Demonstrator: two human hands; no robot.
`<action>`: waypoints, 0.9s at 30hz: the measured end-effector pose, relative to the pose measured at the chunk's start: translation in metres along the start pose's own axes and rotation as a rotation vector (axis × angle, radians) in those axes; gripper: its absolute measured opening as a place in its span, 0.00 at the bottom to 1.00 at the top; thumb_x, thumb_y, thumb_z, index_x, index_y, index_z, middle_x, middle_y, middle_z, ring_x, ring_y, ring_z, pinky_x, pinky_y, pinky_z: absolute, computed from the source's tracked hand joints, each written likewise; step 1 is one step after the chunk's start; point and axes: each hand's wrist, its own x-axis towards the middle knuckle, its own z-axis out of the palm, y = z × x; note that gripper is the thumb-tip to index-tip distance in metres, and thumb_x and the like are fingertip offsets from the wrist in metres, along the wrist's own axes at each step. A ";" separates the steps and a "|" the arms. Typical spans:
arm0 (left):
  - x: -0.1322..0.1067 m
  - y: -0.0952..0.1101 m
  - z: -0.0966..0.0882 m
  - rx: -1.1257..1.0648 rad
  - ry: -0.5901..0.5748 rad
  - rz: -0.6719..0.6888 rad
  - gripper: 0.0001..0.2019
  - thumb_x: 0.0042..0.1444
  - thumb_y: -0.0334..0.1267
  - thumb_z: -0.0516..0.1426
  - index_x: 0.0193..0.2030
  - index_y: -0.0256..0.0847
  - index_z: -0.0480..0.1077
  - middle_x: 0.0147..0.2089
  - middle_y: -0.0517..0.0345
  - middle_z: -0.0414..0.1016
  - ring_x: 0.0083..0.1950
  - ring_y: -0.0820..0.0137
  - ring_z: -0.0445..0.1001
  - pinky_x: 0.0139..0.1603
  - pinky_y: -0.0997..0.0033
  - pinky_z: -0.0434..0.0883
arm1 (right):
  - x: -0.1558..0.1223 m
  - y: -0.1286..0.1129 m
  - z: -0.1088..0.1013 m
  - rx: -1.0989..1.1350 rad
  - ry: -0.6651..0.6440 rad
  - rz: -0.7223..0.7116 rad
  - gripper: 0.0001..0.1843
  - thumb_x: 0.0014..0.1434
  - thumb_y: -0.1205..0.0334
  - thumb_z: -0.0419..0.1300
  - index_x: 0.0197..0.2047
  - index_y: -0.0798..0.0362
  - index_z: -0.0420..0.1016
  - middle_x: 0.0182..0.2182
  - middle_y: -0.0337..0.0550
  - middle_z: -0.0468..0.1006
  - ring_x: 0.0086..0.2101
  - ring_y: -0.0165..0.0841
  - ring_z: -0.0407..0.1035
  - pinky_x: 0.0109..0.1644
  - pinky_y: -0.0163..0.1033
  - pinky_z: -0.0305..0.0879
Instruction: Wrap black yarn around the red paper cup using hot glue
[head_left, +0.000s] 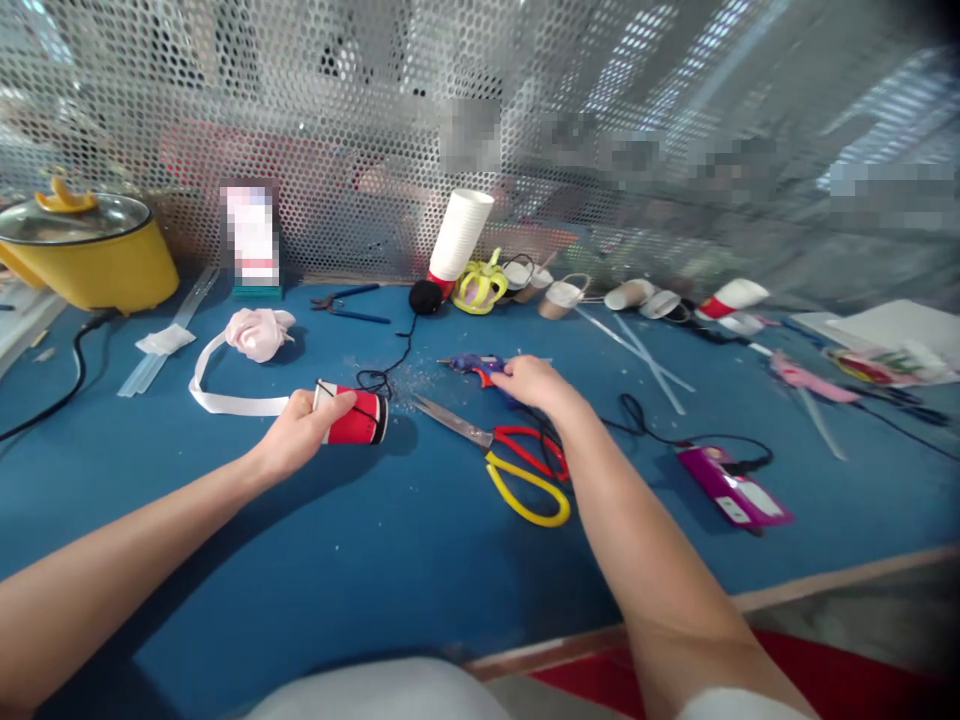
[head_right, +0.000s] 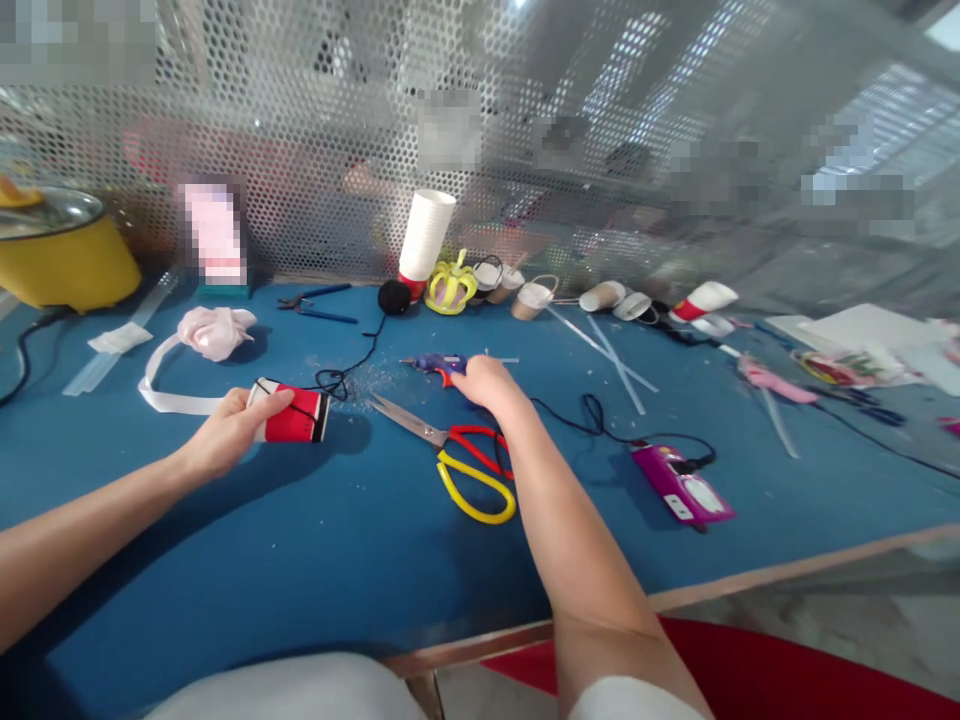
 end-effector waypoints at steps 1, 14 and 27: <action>0.001 -0.001 0.000 0.020 0.002 -0.004 0.19 0.45 0.51 0.53 0.16 0.38 0.59 0.15 0.66 0.56 0.18 0.80 0.50 0.18 0.77 0.49 | 0.003 0.004 0.005 0.001 -0.020 0.019 0.05 0.45 0.64 0.61 0.21 0.57 0.73 0.28 0.54 0.78 0.36 0.42 0.72 0.37 0.37 0.63; 0.002 -0.005 -0.003 0.242 -0.076 0.056 0.20 0.48 0.51 0.50 0.15 0.40 0.52 0.16 0.67 0.49 0.19 0.79 0.46 0.19 0.75 0.46 | -0.042 -0.009 -0.002 0.933 -0.231 -0.212 0.14 0.49 0.64 0.60 0.40 0.55 0.65 0.30 0.42 0.77 0.28 0.29 0.72 0.31 0.33 0.68; 0.011 -0.011 -0.006 0.250 -0.091 -0.063 0.19 0.47 0.51 0.50 0.16 0.39 0.57 0.16 0.66 0.51 0.19 0.78 0.49 0.20 0.75 0.47 | -0.106 -0.045 -0.001 0.921 -0.385 -0.320 0.11 0.50 0.60 0.58 0.34 0.59 0.71 0.27 0.45 0.76 0.23 0.29 0.70 0.22 0.31 0.67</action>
